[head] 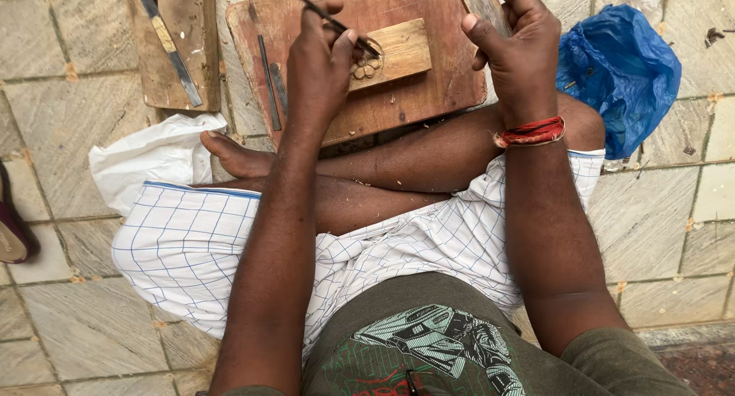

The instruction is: The person sits cross-legged on a tiled floor and carves a floral design into a small rectangular block of wood. They use a chisel held in the left hand and a wooden mallet in the right hand to strike the chisel, removing wood shavings to shape the petals of the flower.

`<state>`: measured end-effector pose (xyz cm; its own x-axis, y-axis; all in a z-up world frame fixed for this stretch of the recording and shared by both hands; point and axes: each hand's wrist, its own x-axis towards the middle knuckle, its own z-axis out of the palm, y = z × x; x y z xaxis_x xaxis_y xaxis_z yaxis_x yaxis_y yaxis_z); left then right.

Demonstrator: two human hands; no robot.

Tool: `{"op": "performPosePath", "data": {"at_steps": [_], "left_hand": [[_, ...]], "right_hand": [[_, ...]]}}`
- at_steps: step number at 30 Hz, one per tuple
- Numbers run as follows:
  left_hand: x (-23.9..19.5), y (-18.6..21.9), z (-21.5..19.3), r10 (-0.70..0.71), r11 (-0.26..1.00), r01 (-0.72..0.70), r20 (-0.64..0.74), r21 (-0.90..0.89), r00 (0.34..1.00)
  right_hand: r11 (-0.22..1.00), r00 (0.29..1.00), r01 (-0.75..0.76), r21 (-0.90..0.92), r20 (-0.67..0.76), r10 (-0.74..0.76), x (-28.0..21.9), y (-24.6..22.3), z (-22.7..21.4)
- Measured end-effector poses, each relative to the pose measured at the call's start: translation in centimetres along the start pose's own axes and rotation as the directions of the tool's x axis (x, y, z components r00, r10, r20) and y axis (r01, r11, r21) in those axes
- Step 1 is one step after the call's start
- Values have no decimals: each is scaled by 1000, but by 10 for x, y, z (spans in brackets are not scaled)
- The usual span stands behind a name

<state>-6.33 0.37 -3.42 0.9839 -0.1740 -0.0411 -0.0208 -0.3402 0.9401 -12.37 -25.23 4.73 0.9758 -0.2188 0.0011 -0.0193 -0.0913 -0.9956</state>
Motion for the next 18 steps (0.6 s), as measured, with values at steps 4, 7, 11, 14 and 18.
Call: {"op": "performPosePath", "data": {"at_steps": [4, 7, 11, 14, 18], "left_hand": [[-4, 1, 8, 91, 995, -92, 28, 25, 995], [-3, 3, 7, 158, 987, -158, 56, 3, 986], [10, 4, 4, 191, 981, -192, 118, -5, 974], [26, -1, 0, 77, 996, -82, 182, 18, 980], [38, -10, -3, 16, 988, 23, 252, -150, 967]], "right_hand": [[988, 990, 133, -75, 59, -128, -4, 3, 1], [970, 981, 186, -158, 79, -175, -6, 4, 4], [931, 962, 272, -242, 94, -257, -9, -5, 6], [812, 898, 440, -384, 197, -393, -6, -20, 4], [734, 908, 416, -537, 287, -305, 8, -46, -9]]}}
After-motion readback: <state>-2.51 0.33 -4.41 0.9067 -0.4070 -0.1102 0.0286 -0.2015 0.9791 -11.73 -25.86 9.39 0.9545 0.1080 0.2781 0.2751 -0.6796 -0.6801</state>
